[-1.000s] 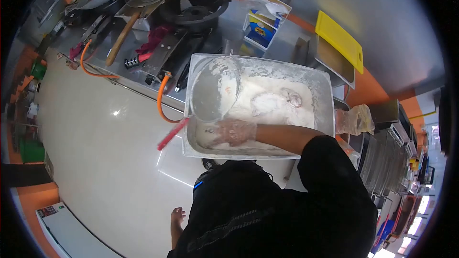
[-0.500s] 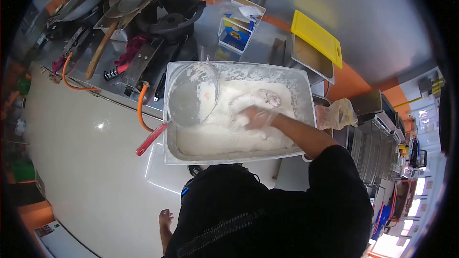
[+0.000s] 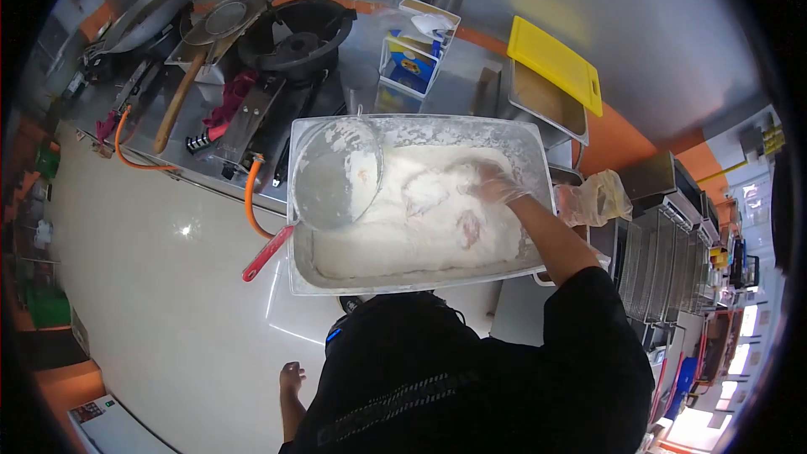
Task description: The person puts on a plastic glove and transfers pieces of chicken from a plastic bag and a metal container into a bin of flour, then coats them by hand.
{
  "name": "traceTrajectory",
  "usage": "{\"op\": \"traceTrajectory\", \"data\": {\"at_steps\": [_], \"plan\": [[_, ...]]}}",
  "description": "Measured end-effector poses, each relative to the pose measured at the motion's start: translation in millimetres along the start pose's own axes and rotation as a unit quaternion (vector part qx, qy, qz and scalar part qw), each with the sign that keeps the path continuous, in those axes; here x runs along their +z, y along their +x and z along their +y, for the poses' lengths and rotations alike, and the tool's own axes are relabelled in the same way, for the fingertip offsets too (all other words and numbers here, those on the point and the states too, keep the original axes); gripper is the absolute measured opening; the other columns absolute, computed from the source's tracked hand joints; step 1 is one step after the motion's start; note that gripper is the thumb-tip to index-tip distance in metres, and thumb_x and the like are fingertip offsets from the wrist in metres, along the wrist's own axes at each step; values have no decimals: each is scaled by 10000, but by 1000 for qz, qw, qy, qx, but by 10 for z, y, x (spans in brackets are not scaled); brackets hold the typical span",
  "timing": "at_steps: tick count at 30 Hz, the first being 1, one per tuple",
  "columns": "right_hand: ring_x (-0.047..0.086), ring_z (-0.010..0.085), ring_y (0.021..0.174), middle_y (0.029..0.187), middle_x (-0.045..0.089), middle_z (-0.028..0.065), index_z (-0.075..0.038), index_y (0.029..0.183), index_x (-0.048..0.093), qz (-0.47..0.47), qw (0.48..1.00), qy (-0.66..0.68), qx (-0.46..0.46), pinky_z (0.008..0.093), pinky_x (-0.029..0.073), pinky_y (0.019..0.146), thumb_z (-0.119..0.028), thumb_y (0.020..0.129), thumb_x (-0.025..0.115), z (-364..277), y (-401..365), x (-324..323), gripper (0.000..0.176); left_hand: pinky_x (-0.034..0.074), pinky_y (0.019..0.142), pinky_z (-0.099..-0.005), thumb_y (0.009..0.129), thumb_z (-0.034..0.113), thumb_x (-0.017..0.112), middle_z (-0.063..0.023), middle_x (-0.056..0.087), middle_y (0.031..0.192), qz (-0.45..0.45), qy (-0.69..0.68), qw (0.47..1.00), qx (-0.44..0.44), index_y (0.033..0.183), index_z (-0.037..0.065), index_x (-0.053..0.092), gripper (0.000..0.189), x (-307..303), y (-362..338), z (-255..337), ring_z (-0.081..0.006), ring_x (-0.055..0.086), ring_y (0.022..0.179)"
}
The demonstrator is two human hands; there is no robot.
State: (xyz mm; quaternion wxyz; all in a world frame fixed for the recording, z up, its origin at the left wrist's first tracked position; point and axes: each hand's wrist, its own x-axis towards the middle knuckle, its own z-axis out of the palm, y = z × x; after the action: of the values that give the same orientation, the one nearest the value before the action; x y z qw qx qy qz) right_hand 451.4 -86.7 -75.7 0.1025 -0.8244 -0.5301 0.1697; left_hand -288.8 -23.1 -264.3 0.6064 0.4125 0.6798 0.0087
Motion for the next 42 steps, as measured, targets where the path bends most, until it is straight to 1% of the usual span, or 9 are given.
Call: {"op": "traceTrajectory", "data": {"at_steps": [9,15,18,20,24,26,32,39,42], "plan": [[418,343,1217,1301,434,235,-19,1320,381,-44,982,81,166,382,316,1032,-329,753,630,-365,-159,-637,693,563,627,-355,898,194,493,-188,609,921,-2,111,992,53,1105,-43,509,315,196,-333,218,-245,629,797],[454,344,1179,1247,474,257,-8,1310,390,98,991,27,-89,405,317,1024,-337,816,581,-449,-350,-577,624,552,595,-348,899,205,496,-193,618,912,-48,179,983,8,1110,-36,504,321,92,-306,101,-244,626,781],[451,339,1183,1252,468,258,-11,1318,378,0,998,-59,38,398,318,1023,-374,856,516,-307,-484,-399,603,546,583,-347,896,209,498,-191,621,904,-27,184,982,22,1101,-30,507,315,77,-296,134,-244,624,772],[436,356,1191,1278,446,256,-4,1334,345,-294,946,-48,129,392,319,1023,-423,876,460,-119,-430,-151,631,547,587,-348,894,209,501,-188,621,901,-35,157,984,81,1096,-28,509,312,51,-250,-1,-242,623,765],[438,372,1184,1282,443,262,19,1325,350,-296,938,-180,5,375,325,1018,-463,853,499,-978,-267,-334,691,550,594,-340,891,207,511,-177,621,887,-66,201,968,133,1081,-26,516,300,52,22,-103,-232,624,748],[448,309,1198,1232,498,240,-140,1320,439,-81,982,-48,162,329,324,1022,-401,620,753,-1020,-280,-169,811,553,598,-336,894,206,511,-175,621,884,-66,192,963,177,1078,-26,518,297,46,48,-50,-227,624,750],[406,337,1227,1300,434,240,25,1314,370,-5,972,204,118,347,307,1037,-342,695,712,-1007,-235,-408,797,560,604,-330,909,194,499,-172,617,893,-27,61,997,41,1081,-27,519,280,83,128,227,-224,630,768],[385,347,1244,1305,432,226,-22,1327,376,-51,990,92,93,339,294,1053,-247,748,643,-752,-330,-731,676,563,605,-327,911,179,494,-181,619,903,-32,92,993,73,1094,-37,518,283,14,113,149,-234,638,789],[432,344,1193,1274,463,214,-41,1295,413,100,989,-83,-69,363,333,1019,-206,781,601,-563,-482,-556,572,564,607,-332,910,178,492,-187,620,906,-35,142,984,102,1103,-43,514,295,106,-129,234,-243,638,796]]}}
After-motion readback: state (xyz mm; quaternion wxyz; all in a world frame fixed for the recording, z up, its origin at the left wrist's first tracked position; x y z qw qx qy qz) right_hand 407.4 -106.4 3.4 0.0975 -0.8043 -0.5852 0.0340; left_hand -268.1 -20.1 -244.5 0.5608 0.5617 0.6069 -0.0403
